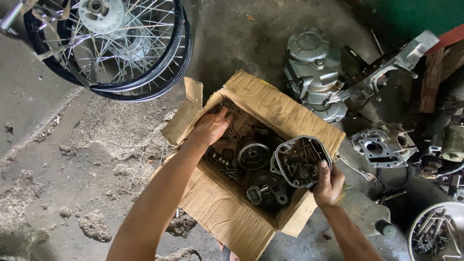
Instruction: The person sorts through a cardboard box filled with various mechanical parts, including gears, bolts, and engine components. They pick up and examine several items, such as a circular metal part and a larger engine casing, before placing them back into the box or onto a nearby surface.
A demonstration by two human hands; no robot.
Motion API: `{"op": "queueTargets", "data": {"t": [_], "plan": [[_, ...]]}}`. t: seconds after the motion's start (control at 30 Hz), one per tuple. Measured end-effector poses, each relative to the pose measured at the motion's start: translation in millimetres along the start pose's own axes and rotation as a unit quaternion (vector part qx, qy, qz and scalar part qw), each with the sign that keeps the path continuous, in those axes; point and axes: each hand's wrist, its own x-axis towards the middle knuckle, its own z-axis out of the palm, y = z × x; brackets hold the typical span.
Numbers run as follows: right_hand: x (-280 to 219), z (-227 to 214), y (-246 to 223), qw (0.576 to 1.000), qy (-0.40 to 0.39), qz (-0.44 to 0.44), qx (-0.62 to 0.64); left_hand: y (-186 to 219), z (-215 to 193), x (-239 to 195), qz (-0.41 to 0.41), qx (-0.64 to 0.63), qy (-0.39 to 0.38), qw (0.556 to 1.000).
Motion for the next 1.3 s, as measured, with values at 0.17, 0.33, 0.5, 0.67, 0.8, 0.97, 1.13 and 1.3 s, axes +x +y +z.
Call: {"op": "queueTargets", "data": {"t": [0.17,0.33,0.5,0.67,0.8,0.97,1.13,1.3], "plan": [[-2.0,-4.3,19.9,1.0,0.012,0.012,0.005,-15.1,20.9,-5.5,0.038,-0.011,0.165,0.985],[-1.4,-4.7,27.0,1.0,0.014,0.008,0.018,-28.6,55.0,4.7,0.014,-0.007,0.165,0.986],[0.6,-5.5,23.1,1.0,0.003,-0.005,0.012,-14.3,25.6,-24.0,0.002,-0.07,0.136,0.988],[0.9,-7.3,38.7,0.999,0.005,-0.015,0.028,-43.0,86.2,16.1,-0.022,-0.037,0.128,0.991],[0.9,-6.9,32.5,1.0,0.007,-0.014,0.021,-49.0,101.2,22.9,-0.032,-0.061,0.099,0.993],[2.7,-3.5,21.6,1.0,0.005,-0.025,0.004,-40.8,89.7,16.5,-0.045,-0.086,0.081,0.992],[-0.2,-3.3,10.5,1.0,0.006,-0.016,0.012,-31.8,72.2,3.4,-0.016,-0.137,0.072,0.988],[1.2,-1.2,0.3,1.0,0.004,-0.019,0.013,-4.6,28.2,-39.4,-0.018,-0.168,0.02,0.985]]}}
